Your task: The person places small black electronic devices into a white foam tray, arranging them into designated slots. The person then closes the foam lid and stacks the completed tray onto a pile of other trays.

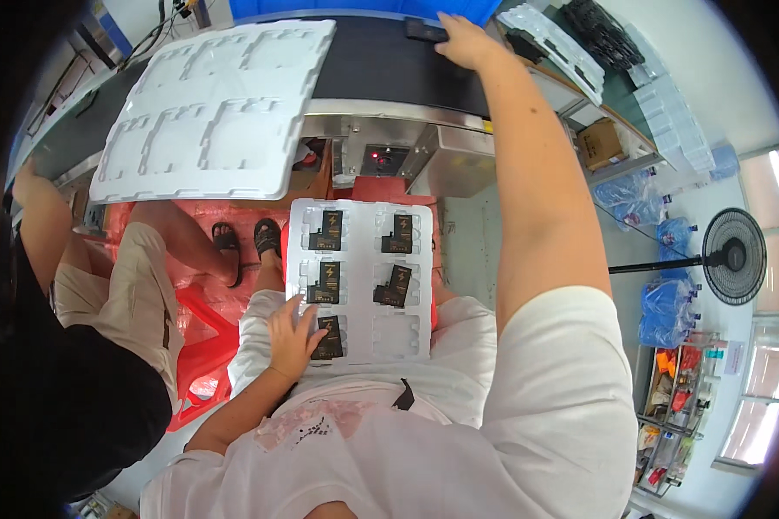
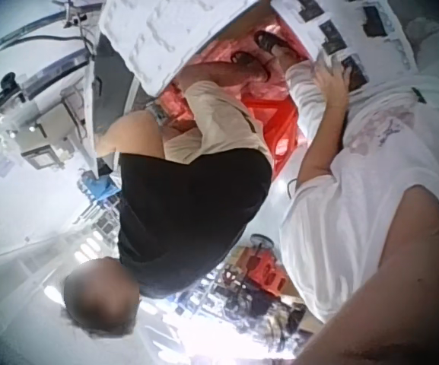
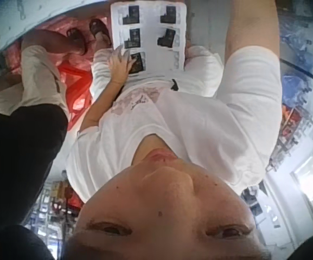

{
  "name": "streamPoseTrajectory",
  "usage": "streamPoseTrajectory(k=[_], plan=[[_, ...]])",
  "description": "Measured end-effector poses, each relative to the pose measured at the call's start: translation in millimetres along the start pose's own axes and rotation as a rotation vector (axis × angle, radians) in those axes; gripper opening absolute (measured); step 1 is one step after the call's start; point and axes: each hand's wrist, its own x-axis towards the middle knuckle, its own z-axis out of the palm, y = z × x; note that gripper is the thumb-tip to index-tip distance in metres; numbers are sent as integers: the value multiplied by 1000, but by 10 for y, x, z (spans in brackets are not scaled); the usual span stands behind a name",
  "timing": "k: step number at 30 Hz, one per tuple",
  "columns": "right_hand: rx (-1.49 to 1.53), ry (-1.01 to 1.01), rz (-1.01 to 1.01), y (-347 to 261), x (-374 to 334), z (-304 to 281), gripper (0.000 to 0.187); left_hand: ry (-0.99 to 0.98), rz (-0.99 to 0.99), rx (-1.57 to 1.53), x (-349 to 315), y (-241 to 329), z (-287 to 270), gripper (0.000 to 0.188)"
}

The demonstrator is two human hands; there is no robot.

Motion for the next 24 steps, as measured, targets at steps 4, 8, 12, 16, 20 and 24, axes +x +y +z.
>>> streamPoseTrajectory(k=[4,8,12,16,20,24], plan=[[259,-567,327,561,142,-70,50,-164,-164,-33,-204,-59,-30,83],[187,-279,693,-101,-156,-496,56,-176,-293,-146,-178,-146,17,100],[115,-185,471,67,-697,-720,36,-177,-341,-286,-181,-145,-13,105],[892,269,670,-889,-1573,-1381,28,-231,-183,-171,-215,6,-210,95],[1001,-177,771,-1399,-2410,-1723,22,-272,-121,-125,-272,20,-279,55],[1187,-607,889,-1882,-3150,-1578,24,-255,-22,-177,-163,-30,-277,30]])
